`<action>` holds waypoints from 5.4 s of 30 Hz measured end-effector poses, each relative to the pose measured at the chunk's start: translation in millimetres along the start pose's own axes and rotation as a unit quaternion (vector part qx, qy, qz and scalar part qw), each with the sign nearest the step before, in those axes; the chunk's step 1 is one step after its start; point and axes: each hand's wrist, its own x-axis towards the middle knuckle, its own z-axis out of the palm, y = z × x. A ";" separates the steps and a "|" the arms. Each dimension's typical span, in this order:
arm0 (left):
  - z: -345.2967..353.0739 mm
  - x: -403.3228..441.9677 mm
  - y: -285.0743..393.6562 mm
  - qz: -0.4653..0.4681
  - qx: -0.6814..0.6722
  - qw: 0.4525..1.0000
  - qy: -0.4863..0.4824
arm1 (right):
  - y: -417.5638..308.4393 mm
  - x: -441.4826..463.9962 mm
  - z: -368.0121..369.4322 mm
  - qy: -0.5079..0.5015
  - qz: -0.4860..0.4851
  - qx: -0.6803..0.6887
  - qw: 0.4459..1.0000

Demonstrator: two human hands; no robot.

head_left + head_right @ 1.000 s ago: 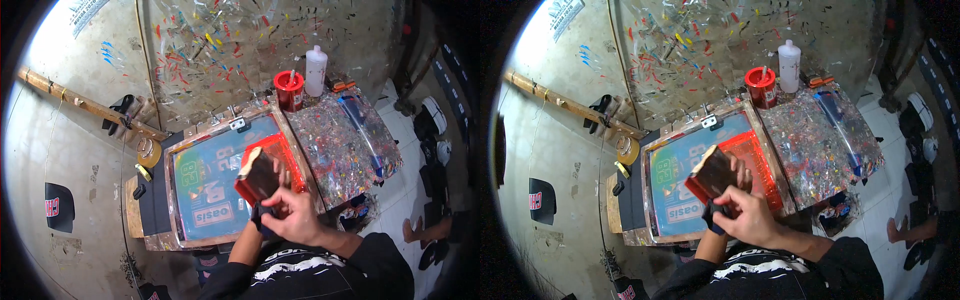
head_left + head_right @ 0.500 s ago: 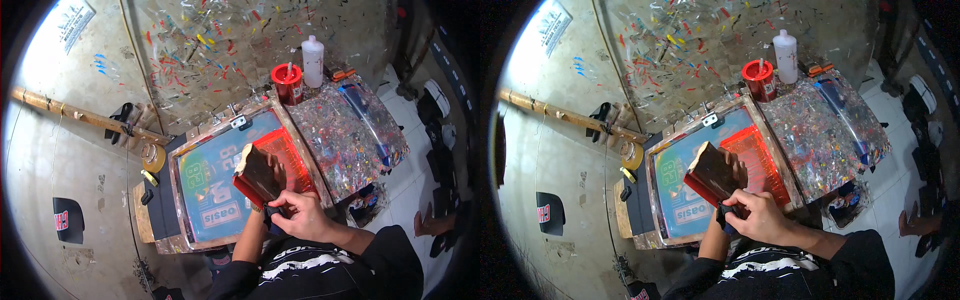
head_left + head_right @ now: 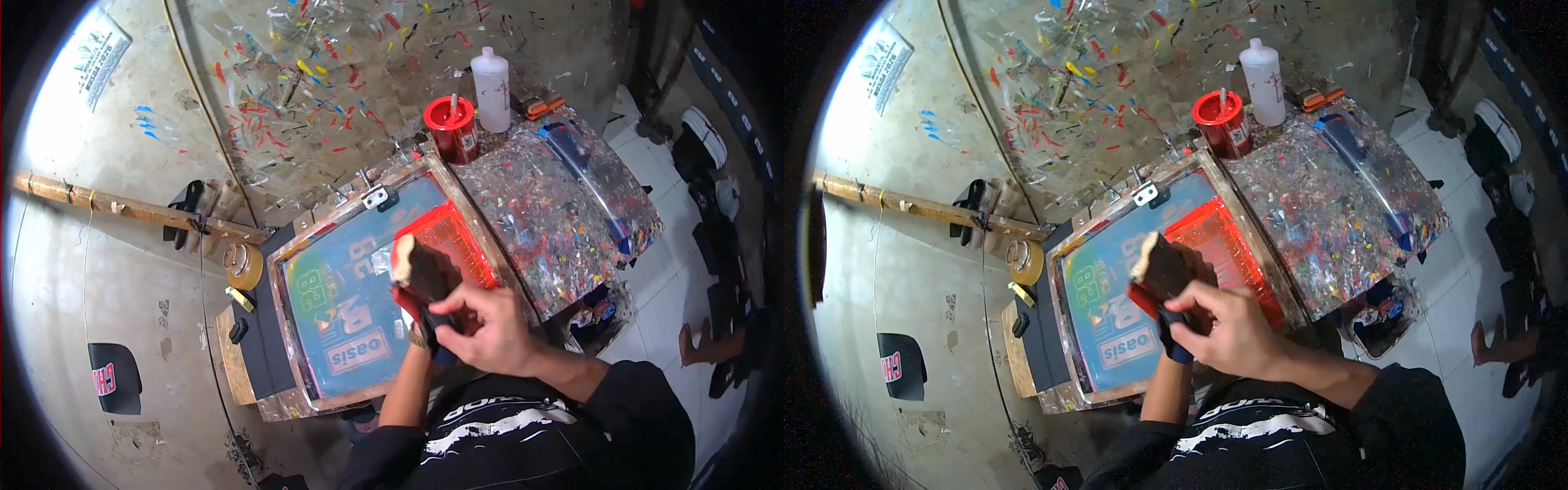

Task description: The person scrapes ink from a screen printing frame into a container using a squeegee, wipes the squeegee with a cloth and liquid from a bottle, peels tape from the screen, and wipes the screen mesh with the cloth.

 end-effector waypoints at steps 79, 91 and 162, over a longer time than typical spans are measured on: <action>16.9 -22.2 -33.0 -0.290 -0.247 0.924 0.023 | -11.5 87.6 -37.9 -0.138 -0.119 -0.339 0.923; 30.4 -10.4 -18.3 -0.350 -0.257 0.898 0.076 | 4.5 115.2 -47.4 -0.226 -0.151 -0.255 0.928; 2.2 -25.1 -19.6 -0.273 -0.149 0.949 0.056 | 8.9 125.6 -36.4 -0.417 -0.250 -0.175 0.856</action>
